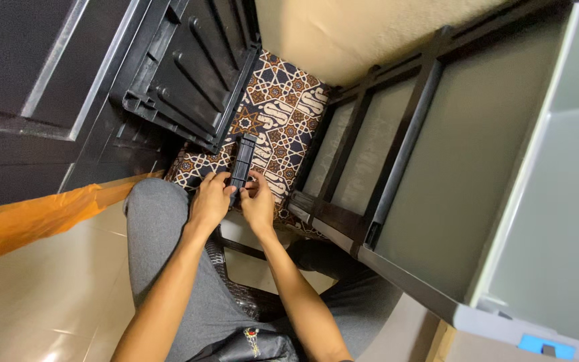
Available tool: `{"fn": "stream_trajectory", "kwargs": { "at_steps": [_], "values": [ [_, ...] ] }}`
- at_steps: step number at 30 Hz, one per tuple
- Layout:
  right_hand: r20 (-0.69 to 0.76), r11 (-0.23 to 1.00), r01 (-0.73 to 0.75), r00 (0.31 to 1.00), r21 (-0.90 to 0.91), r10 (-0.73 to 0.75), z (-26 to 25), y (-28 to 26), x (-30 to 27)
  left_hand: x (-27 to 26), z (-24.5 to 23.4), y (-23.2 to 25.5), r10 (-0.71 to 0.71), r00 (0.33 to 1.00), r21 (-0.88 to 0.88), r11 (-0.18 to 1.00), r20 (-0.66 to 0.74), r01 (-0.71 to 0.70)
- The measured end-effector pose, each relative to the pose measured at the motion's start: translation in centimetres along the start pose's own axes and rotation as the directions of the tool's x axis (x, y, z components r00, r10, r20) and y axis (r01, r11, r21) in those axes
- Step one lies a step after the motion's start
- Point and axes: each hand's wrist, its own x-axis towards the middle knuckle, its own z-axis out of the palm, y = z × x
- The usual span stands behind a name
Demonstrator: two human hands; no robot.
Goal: The person opens a black plastic storage box, removes the lid, and detaches several black plastic clips from the box edges. The person places the clips on the floor beside the box.
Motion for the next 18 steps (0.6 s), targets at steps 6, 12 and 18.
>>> {"fn": "stream_trajectory", "kwargs": {
  "at_steps": [6, 12, 18],
  "values": [
    [-0.002, 0.940, 0.067, 0.997, -0.334, -0.071, -1.3, 0.1, -0.6, 0.0, 0.4, -1.6, -0.140, 0.986, 0.046, 0.990, 0.088, 0.137],
    [0.097, 0.766, 0.352, 0.929, -0.538, -0.358, -1.5, 0.5, -0.8, -0.6, 2.0, -3.1, -0.144, 0.980, 0.201, 0.973, 0.140, 0.114],
    [0.152, 0.686, 0.410, 0.901, -0.601, -0.406, -0.9, 0.5, 0.3, -0.6, 2.7, -4.3, -0.124, 0.981, 0.183, 0.978, 0.147, 0.096]
  ]
}}
